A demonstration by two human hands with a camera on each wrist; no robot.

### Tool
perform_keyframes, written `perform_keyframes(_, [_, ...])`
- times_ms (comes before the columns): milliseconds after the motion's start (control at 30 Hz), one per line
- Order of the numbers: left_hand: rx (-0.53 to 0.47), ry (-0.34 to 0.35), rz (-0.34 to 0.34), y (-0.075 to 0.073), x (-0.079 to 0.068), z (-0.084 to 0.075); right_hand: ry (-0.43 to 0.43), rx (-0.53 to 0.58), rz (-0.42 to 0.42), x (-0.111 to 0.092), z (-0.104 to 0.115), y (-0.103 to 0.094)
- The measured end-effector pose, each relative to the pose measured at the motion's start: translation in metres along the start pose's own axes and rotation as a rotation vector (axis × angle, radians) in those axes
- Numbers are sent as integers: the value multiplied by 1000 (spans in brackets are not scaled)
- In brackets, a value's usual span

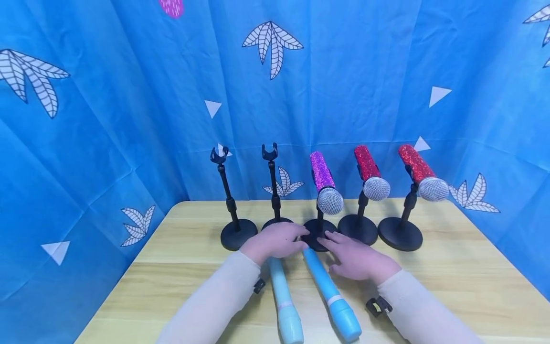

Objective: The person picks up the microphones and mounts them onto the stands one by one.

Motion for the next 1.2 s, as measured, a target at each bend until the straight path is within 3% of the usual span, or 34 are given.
perform_keyframes(233, [-192, -97, -170, -29, -43, 25, -92, -44, -27, 0, 7, -9])
perform_keyframes(467, [-335, -227, -261, -36, -67, 59, -250, -89, -23, -5, 29, -10])
perform_keyframes(633, [-378, -266, -318, -41, -71, 77, -248, -88, 28, -9, 44, -3])
perform_keyframes(800, [-421, -290, -332, -42, -72, 86, -257, -123, -3, -10, 53, 1])
perform_keyframes(1200, [-528, -256, -473, -50, -52, 75, -290, 34, -19, -7, 58, -10])
Point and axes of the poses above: each hand's wrist, its own x-axis towards the middle knuckle, its own y-axis out of the palm, z = x × y, the point moved 2 cm from there along x, towards the middle knuckle
